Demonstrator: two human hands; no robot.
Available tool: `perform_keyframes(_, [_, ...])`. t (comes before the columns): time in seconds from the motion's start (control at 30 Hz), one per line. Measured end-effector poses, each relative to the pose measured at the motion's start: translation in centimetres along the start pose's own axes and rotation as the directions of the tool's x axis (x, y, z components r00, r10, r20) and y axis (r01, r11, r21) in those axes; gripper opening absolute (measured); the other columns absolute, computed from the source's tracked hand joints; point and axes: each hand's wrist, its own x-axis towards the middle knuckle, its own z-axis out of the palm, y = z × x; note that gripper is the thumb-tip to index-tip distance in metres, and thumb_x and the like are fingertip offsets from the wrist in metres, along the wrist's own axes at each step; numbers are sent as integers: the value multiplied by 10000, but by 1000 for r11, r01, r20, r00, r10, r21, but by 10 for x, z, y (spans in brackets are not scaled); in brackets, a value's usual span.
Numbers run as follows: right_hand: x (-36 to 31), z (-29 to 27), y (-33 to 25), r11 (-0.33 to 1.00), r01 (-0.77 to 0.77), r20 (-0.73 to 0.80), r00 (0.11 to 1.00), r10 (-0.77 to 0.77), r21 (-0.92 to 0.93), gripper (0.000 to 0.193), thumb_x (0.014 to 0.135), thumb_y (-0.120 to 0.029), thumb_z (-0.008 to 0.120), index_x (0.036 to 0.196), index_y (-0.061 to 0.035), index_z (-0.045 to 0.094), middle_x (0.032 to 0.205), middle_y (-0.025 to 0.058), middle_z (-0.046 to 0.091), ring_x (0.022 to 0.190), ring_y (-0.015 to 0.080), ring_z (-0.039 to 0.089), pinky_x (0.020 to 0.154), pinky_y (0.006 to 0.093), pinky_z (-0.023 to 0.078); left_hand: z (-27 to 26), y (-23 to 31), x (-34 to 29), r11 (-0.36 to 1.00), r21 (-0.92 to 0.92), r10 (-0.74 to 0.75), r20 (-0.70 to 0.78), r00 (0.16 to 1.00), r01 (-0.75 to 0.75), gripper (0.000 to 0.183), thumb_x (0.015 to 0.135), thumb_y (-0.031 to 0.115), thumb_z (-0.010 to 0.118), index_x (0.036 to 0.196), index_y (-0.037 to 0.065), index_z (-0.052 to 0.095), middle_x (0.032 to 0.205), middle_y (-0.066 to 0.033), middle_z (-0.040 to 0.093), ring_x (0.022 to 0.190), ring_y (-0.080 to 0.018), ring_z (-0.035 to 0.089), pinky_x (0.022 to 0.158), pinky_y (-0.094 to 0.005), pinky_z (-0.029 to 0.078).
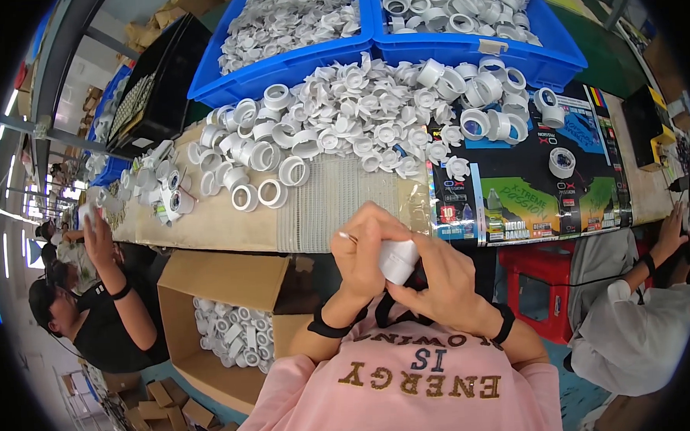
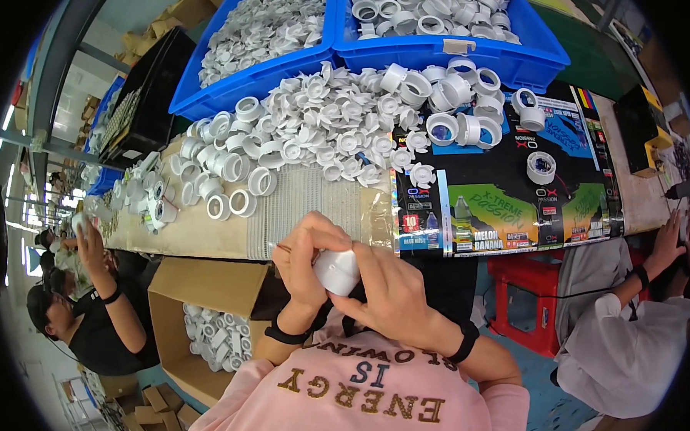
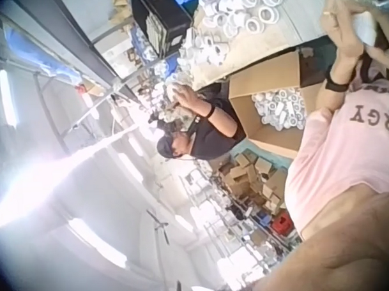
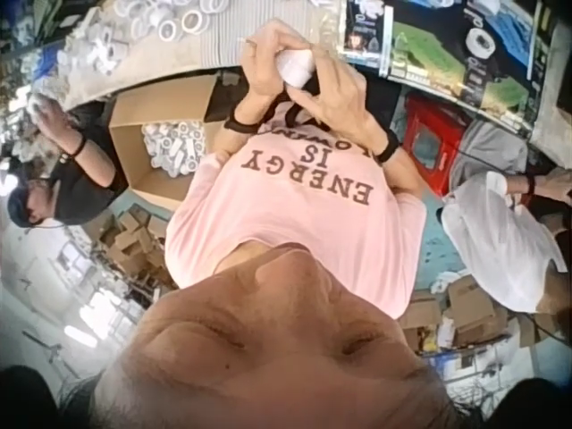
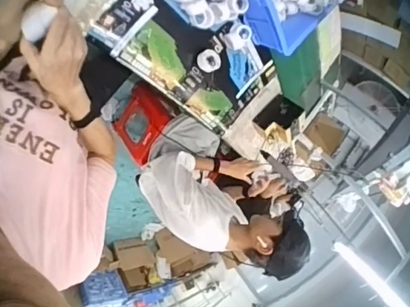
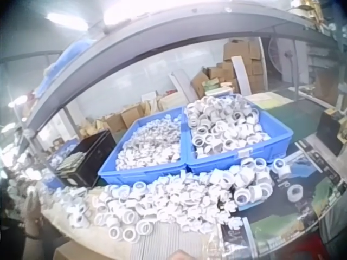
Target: Manually assemble small plastic and electronic housing components at a factory workbench.
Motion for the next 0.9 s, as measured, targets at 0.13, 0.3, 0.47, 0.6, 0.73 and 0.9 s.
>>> perform_keyframes(0.13, [18, 9, 4, 970, -44, -62, 996, 60, 238, 656, 654, -219, 811, 1166, 28, 482, 1017, 166, 551, 880, 312, 568, 733, 374, 481, -11, -26, 12, 815, -525, -319, -56, 946, 244, 474, 958, 310, 371, 769, -35, 636, 767, -139, 610, 726, -221, 591, 677, -322, 481])
perform_keyframes(0.3, [19, 24, 10, 986, -46, -96, 994, 61, 159, 626, 649, -234, 809, 1139, 13, 507, 1009, 156, 555, 884, 304, 571, 724, 375, 475, -14, -15, 15, 158, -856, -738, 229, 635, 492, 436, 944, 389, 384, 1001, 11, 595, 937, -139, 610, 865, -266, 607, 744, -397, 497])
perform_keyframes(0.47, [21, 12, 18, 997, -3, 12, 1000, 2, 78, 507, 653, -223, 805, 1060, -12, 587, 989, 130, 587, 868, 312, 589, 746, 381, 477, -51, -13, -27, 475, -581, -662, 259, 703, 661, 410, 891, 285, 582, 1178, 16, 468, 987, -119, 603, 877, -210, 619, 755, -328, 512])
perform_keyframes(0.6, [-4, 0, 47, 935, -307, 32, 951, 307, 178, 306, 733, -83, 736, 998, 1, 608, 870, 120, 621, 765, 248, 619, 683, 323, 488, -129, -22, -41, 866, 42, -461, -314, 830, 498, 453, 775, 144, 717, 1147, 28, 487, 918, -49, 576, 832, -158, 589, 707, -284, 492])
perform_keyframes(0.73, [-38, -21, 85, 892, -432, -123, 886, 447, 132, 117, 821, -3, 621, 936, 13, 611, 811, 93, 617, 693, 162, 592, 656, 274, 473, -242, -49, -49, 517, 705, 109, -617, 779, 486, 482, 686, 142, 777, 1088, 4, 548, 937, -87, 551, 800, -182, 557, 660, -299, 461])
perform_keyframes(0.9, [-39, -13, 97, 896, -438, -144, 884, 444, 71, 63, 840, 9, 592, 901, 13, 605, 718, 62, 556, 598, 127, 511, 553, 253, 410, -328, -86, -31, 346, 848, 365, -516, 775, 401, 451, 706, 146, 774, 1085, -7, 583, 1002, -131, 562, 819, -210, 566, 637, -277, 472])
